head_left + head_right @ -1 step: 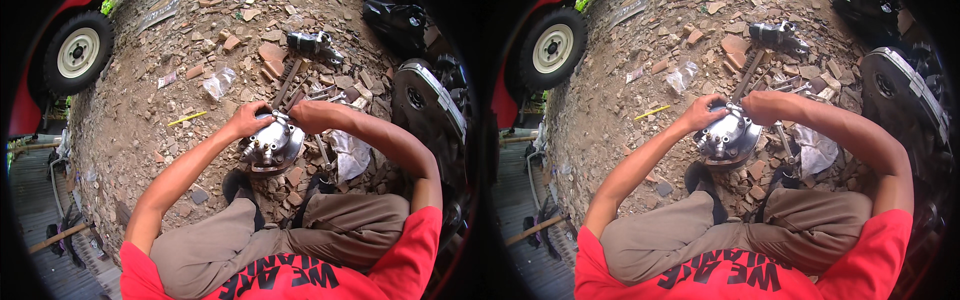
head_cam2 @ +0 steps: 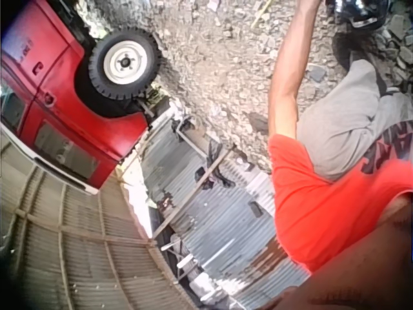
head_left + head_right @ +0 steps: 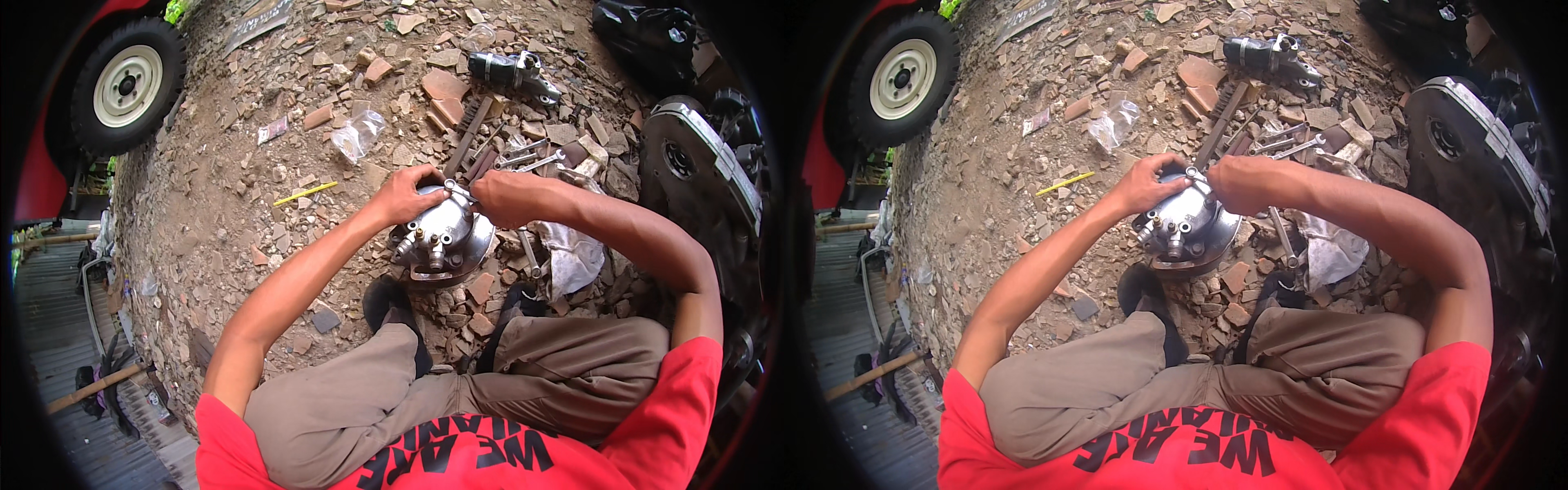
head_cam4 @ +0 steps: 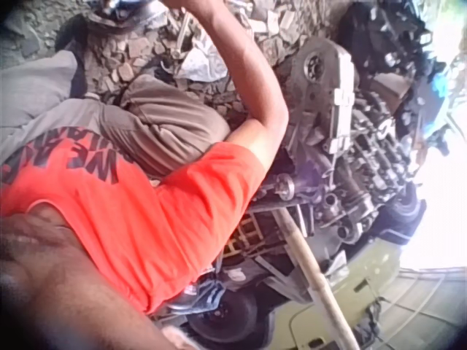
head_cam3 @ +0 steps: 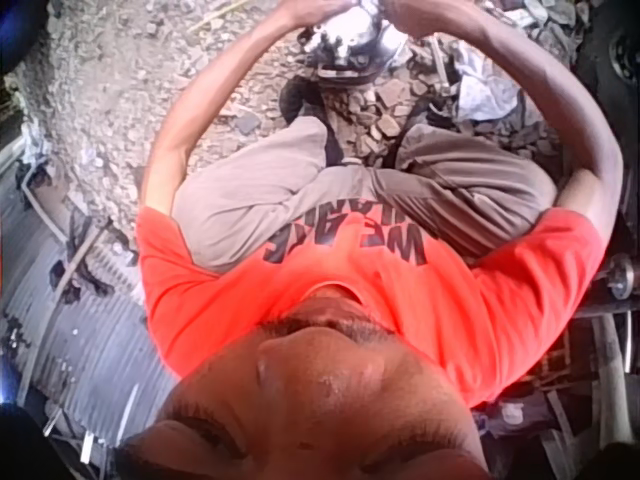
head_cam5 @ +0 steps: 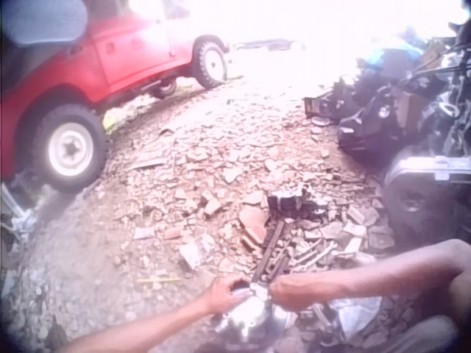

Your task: The person sits on the ground and uses a wrench to tighten bolts on a metallic mechanical component. They repeatedly adjust the wrench and reposition their hands to secure the fasteners.

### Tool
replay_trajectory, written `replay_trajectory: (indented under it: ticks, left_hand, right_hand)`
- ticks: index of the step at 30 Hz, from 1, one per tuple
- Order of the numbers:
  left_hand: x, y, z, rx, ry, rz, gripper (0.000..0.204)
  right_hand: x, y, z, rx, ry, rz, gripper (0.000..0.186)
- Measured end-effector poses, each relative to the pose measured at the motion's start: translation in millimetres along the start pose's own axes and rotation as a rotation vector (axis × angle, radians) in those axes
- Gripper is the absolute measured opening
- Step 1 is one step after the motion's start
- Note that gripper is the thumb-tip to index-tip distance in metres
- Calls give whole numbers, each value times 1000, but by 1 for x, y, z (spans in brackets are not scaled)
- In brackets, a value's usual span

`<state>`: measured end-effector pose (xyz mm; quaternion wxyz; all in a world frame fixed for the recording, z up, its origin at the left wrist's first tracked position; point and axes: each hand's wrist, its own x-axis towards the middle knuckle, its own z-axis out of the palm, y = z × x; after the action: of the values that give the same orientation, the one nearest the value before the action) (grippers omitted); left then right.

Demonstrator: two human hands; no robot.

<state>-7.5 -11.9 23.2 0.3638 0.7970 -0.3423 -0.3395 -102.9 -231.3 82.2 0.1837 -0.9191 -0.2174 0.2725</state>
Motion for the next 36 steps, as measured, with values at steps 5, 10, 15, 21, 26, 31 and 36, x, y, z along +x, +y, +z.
replay_trajectory:
  ticks: [5, 10, 15, 21, 26, 31, 36]
  left_hand:
    - [-1, -4, 1, -28, 19, 50, 36]
    - [3, -5, 5, -27, 4, 35, 35]
    - [-3, -8, -1, -19, 33, 54, 37]
    - [0, 0, 0, -22, 31, 59, 40]
    - [3, -9, 1, 31, 8, 82, 48]
    - [-3, -11, 0, 14, -15, 123, 50]
    - [-4, -9, -3, -51, -57, 70, 47]
  right_hand:
    - [-3, -17, 18, -56, 111, -156, 32]
    - [-13, -17, -9, 263, 48, 145, 27]
    - [-15, -15, -48, 204, 171, 158, 24]
    - [-5, 20, -27, 117, 101, 120, 20]
    - [3, 52, -9, 236, 56, -18, 30]
    - [10, 69, -10, 283, 17, -100, 37]
    - [13, 66, -19, 240, -21, -65, 35]
